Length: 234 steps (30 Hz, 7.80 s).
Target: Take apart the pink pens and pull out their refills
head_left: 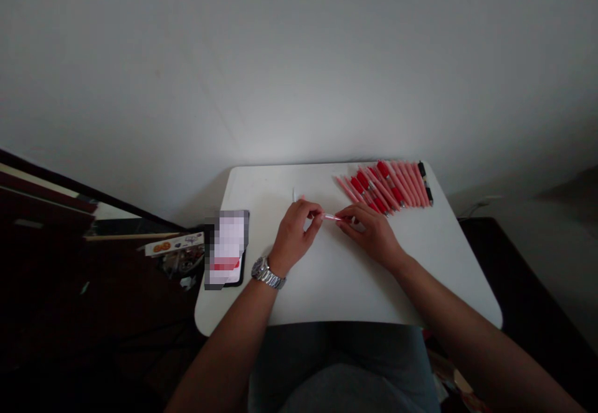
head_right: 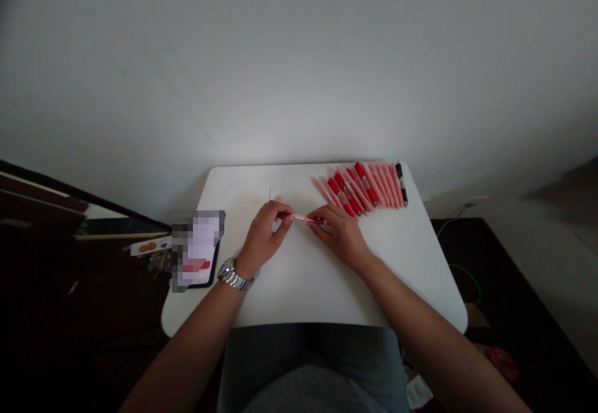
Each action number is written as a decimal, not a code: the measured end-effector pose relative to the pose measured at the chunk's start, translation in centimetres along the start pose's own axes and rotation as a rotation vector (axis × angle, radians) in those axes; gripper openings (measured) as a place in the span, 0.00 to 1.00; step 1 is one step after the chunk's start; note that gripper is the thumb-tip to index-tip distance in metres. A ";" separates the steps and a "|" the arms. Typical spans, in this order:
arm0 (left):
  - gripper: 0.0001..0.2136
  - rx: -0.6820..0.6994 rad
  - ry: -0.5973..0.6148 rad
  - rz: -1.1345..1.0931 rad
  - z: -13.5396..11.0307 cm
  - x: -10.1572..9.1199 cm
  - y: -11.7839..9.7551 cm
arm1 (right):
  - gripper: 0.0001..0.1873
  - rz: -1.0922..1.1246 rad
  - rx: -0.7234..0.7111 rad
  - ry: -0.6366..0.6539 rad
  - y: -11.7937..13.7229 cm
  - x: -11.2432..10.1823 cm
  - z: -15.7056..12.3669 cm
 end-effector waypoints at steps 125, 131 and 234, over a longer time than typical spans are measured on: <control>0.07 -0.065 -0.095 0.024 0.0 -1.3 1.2 | 0.11 0.093 0.155 -0.056 -1.8 -0.3 -0.2; 0.06 -0.092 -0.113 0.055 0.0 -1.7 1.7 | 0.11 0.146 0.196 -0.058 -2.5 -0.2 -0.4; 0.08 -0.213 -0.205 -0.193 -0.4 -1.9 2.9 | 0.11 0.100 0.142 -0.084 -1.5 -0.7 -0.2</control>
Point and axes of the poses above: each hand's wrist, its own z-axis towards the middle knuckle, its own x-axis out of the palm, y = z × x, the point moved 10 cm from there along z, towards the middle knuckle, and after that the axes turned 1 degree about -z, right-handed, at the moved point
